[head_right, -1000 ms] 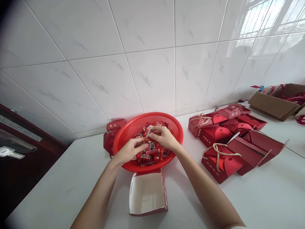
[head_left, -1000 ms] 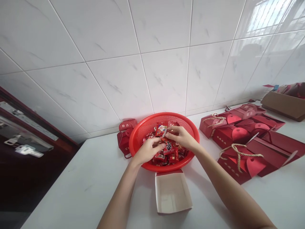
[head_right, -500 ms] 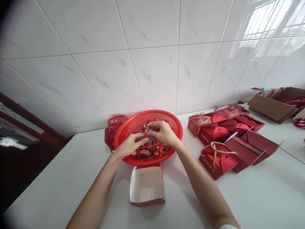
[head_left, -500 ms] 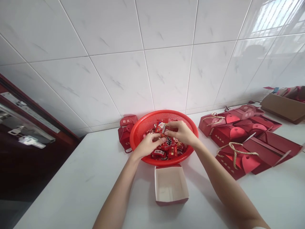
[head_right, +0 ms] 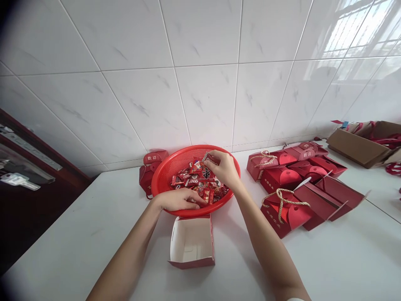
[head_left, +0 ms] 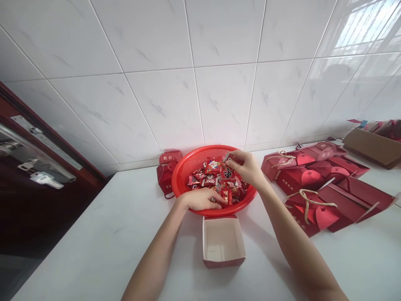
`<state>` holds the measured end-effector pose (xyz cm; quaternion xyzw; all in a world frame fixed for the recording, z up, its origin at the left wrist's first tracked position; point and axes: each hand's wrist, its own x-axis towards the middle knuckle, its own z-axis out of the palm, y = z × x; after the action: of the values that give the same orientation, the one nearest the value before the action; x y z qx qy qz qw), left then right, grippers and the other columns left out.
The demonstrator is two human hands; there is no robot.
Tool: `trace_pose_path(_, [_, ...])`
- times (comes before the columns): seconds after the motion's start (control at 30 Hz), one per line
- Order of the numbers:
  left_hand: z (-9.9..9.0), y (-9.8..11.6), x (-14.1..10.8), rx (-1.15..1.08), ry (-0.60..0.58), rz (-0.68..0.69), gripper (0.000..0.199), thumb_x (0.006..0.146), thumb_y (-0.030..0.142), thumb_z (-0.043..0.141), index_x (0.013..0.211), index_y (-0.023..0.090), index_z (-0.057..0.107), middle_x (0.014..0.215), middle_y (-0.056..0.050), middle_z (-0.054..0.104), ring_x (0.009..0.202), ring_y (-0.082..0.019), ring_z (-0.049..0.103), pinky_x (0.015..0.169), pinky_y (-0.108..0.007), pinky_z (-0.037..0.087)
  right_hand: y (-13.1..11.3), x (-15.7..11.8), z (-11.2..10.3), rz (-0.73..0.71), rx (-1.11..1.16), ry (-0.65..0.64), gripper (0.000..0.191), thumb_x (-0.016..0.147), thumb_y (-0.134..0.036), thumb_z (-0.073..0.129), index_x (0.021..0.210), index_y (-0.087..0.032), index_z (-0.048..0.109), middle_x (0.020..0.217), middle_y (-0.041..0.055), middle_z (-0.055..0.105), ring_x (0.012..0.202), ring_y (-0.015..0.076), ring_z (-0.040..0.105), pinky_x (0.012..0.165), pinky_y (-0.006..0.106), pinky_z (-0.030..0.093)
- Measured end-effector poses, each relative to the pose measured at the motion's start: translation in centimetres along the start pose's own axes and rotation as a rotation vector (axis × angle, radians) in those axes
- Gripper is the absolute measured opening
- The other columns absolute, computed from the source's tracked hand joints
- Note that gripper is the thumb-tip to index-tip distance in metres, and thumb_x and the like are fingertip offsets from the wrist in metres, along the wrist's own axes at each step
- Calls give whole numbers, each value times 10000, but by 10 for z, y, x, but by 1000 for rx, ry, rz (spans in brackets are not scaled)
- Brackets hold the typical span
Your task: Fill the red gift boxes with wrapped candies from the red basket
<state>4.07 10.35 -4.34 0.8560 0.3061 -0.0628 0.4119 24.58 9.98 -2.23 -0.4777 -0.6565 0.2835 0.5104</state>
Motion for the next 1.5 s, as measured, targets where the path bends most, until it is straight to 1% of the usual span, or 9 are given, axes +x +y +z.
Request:
trace_pose_path(0.2, [1,2,1,21,-15,21,358,917,212,537,1196,287,749,1203,16,745,1115,-196,655,929,-230,449,1,-2,8,-38,-15,-59,187,812,-347,608,855,-174,667,821,34,692,762,186,610,707,311,477])
trace_pose_path(0.47, [2,7,0,9,52,35,310,904,216,549,1103,236,786,1039,-14,780,935,-198,688,809,-233,469,15,-2,10,-16,-219,-28,120,801,-249,606,867,-187,684,806,35,719,726,190,619,691,308,461])
trace_pose_path(0.6, [4,11,-3,-133,256,-8,288,815,209,661,1068,223,798,1050,-12,786,962,-217,708,812,-248,503,17,-3,8,-12,-219,-54,103,800,-225,608,862,-185,679,816,38,729,734,195,632,699,314,467])
trace_pose_path(0.77, [7,14,-5,-138,579,-126,208,740,229,738,929,210,821,827,-10,794,777,-222,724,746,-290,538,13,-4,0,-9,-142,-86,135,822,-286,608,860,-176,675,860,50,729,789,199,650,733,323,501])
trace_pose_path(0.9, [3,21,-17,-154,736,-55,137,773,325,750,842,225,813,905,-19,800,888,-234,726,831,-299,547,3,-6,-9,7,-23,-131,222,822,-381,653,870,-168,691,845,55,724,776,202,647,712,335,517])
trace_pose_path(1.03, [-3,42,-46,-196,810,23,202,835,379,708,842,188,773,895,-31,782,819,-201,705,772,-290,557,-16,-12,-21,44,113,-127,308,802,-447,719,905,-157,700,871,67,725,797,209,661,710,343,539])
trace_pose_path(1.1, [-3,54,-63,-200,784,70,226,870,381,671,802,175,733,835,-25,760,767,-176,681,733,-274,546,-27,-17,-26,53,171,-139,330,792,-458,746,917,-155,706,879,70,726,809,210,668,728,347,550])
trace_pose_path(1.23, [1,74,-83,-148,573,60,224,917,333,613,778,179,697,763,4,716,697,-136,631,658,-235,492,-48,-27,-33,10,190,-152,325,794,-454,767,916,-157,716,850,62,713,797,204,661,711,334,553])
trace_pose_path(1.5, [11,80,-79,69,249,-51,214,912,264,575,755,200,706,663,26,674,627,-130,588,591,-253,368,-71,-46,-34,-123,8,-265,221,868,-389,714,796,-183,684,734,15,626,682,157,572,597,267,477])
